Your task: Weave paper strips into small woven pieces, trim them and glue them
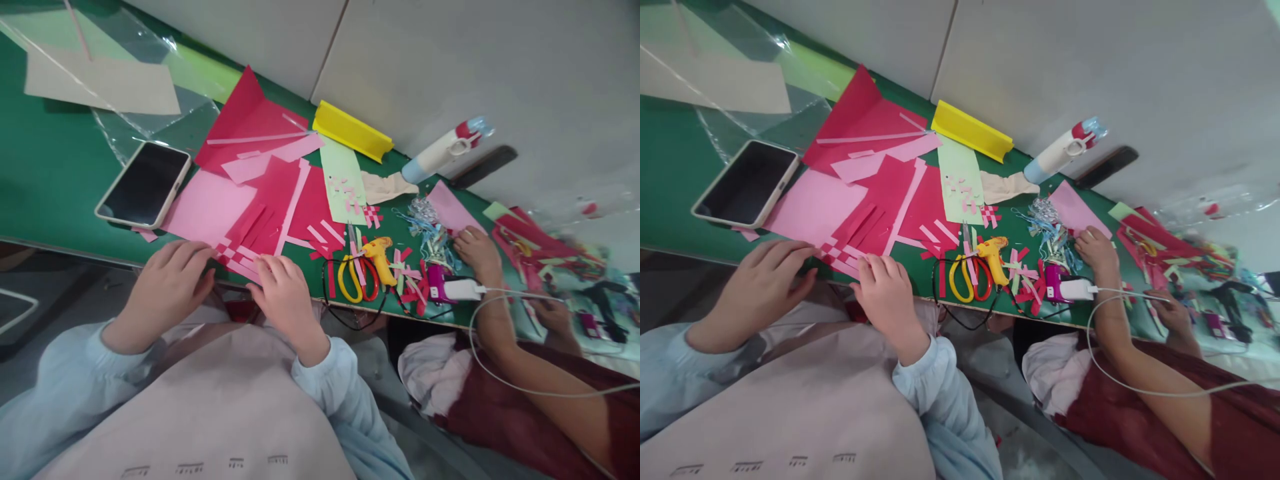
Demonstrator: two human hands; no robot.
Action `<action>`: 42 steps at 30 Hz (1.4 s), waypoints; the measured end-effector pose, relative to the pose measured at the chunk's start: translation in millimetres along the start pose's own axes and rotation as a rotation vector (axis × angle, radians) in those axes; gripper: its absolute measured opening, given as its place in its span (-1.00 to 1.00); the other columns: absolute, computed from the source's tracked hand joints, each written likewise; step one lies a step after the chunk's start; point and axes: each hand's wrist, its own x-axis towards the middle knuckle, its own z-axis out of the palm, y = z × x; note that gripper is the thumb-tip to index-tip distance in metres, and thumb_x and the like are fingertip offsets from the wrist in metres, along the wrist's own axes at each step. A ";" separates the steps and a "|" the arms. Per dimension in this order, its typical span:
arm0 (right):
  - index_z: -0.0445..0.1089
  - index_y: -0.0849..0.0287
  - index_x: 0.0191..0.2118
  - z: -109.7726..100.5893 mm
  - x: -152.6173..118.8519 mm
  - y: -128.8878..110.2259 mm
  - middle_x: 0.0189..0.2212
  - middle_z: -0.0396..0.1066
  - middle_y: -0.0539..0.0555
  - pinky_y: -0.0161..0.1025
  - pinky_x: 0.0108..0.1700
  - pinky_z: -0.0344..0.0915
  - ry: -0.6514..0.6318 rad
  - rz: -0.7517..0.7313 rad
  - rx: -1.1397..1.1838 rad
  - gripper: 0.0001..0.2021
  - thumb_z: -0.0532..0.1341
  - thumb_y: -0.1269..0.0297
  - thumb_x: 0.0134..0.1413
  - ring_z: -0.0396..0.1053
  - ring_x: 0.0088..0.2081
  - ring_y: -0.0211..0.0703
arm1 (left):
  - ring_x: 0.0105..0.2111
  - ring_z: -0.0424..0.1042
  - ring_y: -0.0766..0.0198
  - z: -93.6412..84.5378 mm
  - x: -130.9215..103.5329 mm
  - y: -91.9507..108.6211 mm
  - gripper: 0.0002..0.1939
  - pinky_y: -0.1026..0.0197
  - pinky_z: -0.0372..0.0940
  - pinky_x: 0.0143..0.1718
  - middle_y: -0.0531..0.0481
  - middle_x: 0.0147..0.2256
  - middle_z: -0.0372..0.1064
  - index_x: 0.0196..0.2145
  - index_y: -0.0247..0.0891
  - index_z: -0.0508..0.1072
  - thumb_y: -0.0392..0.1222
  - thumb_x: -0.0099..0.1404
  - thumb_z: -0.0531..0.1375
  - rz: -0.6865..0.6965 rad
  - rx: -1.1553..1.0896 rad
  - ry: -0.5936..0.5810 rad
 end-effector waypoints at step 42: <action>0.49 0.23 0.01 8.3 -30.1 15.6 -0.02 0.57 0.13 -0.09 0.08 0.24 0.142 -0.173 -0.147 -0.72 0.05 0.42 0.38 0.37 0.00 -0.09 | -0.21 0.49 0.14 19.2 -14.8 -20.6 -0.79 0.09 0.38 -0.15 -0.05 -0.23 0.57 -0.11 -0.26 0.51 -0.40 0.31 0.24 0.320 -0.044 0.298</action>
